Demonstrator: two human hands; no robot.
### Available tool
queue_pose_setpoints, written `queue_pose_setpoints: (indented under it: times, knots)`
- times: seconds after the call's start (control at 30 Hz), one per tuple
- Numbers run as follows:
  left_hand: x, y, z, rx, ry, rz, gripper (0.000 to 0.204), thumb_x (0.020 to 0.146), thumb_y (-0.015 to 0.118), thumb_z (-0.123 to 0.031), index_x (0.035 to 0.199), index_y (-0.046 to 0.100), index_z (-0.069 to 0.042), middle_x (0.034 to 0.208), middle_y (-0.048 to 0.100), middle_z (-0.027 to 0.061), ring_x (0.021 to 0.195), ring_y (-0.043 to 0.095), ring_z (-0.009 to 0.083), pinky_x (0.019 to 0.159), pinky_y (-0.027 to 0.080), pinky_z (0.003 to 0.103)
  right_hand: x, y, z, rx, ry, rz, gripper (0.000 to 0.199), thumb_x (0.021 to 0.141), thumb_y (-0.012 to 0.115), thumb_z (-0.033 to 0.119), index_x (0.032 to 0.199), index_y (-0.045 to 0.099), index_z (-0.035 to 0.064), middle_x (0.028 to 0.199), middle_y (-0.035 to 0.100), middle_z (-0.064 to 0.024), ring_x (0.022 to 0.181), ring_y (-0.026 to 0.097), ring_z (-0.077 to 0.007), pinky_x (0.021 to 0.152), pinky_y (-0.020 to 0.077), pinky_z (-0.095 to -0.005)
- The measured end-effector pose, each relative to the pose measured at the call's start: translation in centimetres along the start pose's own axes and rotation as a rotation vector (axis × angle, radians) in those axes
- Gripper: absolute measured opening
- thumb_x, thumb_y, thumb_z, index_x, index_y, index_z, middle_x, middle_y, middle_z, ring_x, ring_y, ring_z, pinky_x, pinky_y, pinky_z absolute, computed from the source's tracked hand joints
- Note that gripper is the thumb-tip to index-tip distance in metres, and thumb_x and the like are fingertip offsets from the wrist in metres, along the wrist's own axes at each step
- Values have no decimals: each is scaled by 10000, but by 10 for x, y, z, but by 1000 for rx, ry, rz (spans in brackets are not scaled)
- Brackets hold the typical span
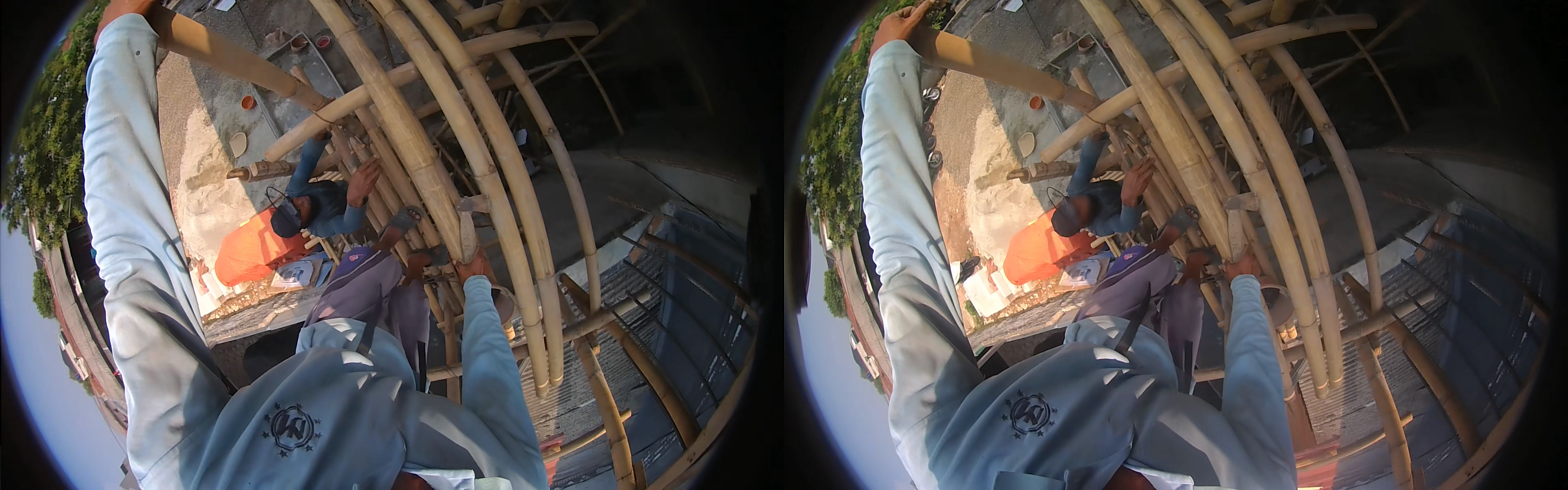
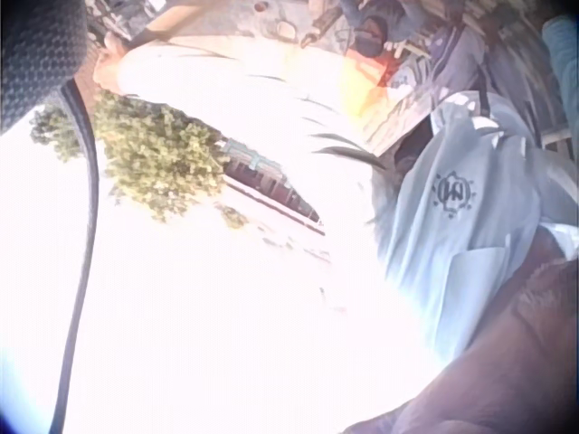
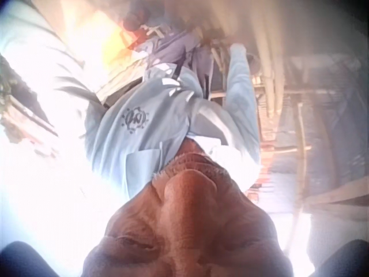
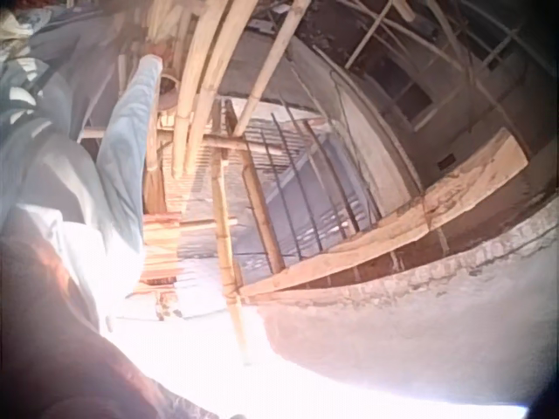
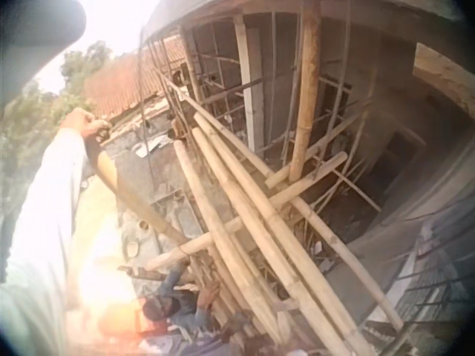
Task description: The person assembles a bamboo scaffolding structure by positioning bamboo poles and securing them with nails and a hammer. They repeatedly hammer nails into the joints to fasten the poles together.
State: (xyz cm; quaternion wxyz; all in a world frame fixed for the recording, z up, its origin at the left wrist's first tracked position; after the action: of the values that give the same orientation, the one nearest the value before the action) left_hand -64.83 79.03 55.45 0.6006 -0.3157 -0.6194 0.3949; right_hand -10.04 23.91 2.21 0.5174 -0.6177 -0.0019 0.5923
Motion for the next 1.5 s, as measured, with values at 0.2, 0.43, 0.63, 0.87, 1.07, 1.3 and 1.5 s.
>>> queue_pose_setpoints:
  times: [0.2,0.43,0.63,0.87,1.07,1.3,1.5]
  knots:
    - [0,-16,-13,48,-71,201,591,763,775,-630,815,738,-42,830,712,141,791,678,286,768,539,426,-1,-6,4,-11,22,48,801,823,830,312,1445,438,-6,1337,629,-263,1228,612,-424,1050,509,-473]
    - [24,24,25,57,-81,263,654,840,657,-737,758,669,-88,736,642,86,697,595,211,737,485,373,-14,-13,16,-64,54,41,752,846,798,355,1409,451,-3,1345,620,-250,1243,614,-397,1056,496,-491]
    - [56,55,49,141,11,465,701,850,616,-751,1045,728,-87,1010,716,144,927,650,333,866,492,463,-72,-15,11,138,16,-152,563,811,765,262,1225,488,0,1240,651,-228,1186,630,-367,1010,487,-490]
    - [75,37,26,367,44,316,744,874,615,-695,1311,698,-98,1288,702,154,1163,669,375,976,515,487,-138,-13,22,690,147,-281,584,818,763,260,1247,500,-35,967,711,-269,941,704,-450,827,561,-517]
    - [47,10,-23,353,74,213,655,924,615,-605,1262,707,-51,1231,716,163,1120,681,357,933,532,467,-153,-26,40,988,167,-422,616,789,809,365,1177,570,-50,881,705,-293,889,701,-475,807,562,-518]
    - [0,-13,-85,123,153,-70,560,983,614,-500,1205,717,4,1164,732,173,1071,694,336,883,553,442,-170,-81,39,1072,8,-596,596,802,752,313,1188,558,-98,846,694,-293,853,693,-475,803,550,-517]
    - [-202,42,-222,-663,443,375,433,1011,662,-373,1116,736,39,1042,749,162,976,704,262,834,567,424,-186,-107,55,1074,-88,-655,633,800,755,303,1223,538,-114,819,691,-297,832,694,-476,795,546,-521]
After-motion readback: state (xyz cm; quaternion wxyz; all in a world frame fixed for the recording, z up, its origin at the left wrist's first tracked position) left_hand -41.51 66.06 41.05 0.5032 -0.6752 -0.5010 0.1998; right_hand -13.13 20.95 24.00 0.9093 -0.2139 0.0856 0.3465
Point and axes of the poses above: each hand's wrist, its own x-axis towards the middle knuckle, its own y-axis out of the palm, z = x × y, the point moved 4 cm from there along x, towards the middle knuckle
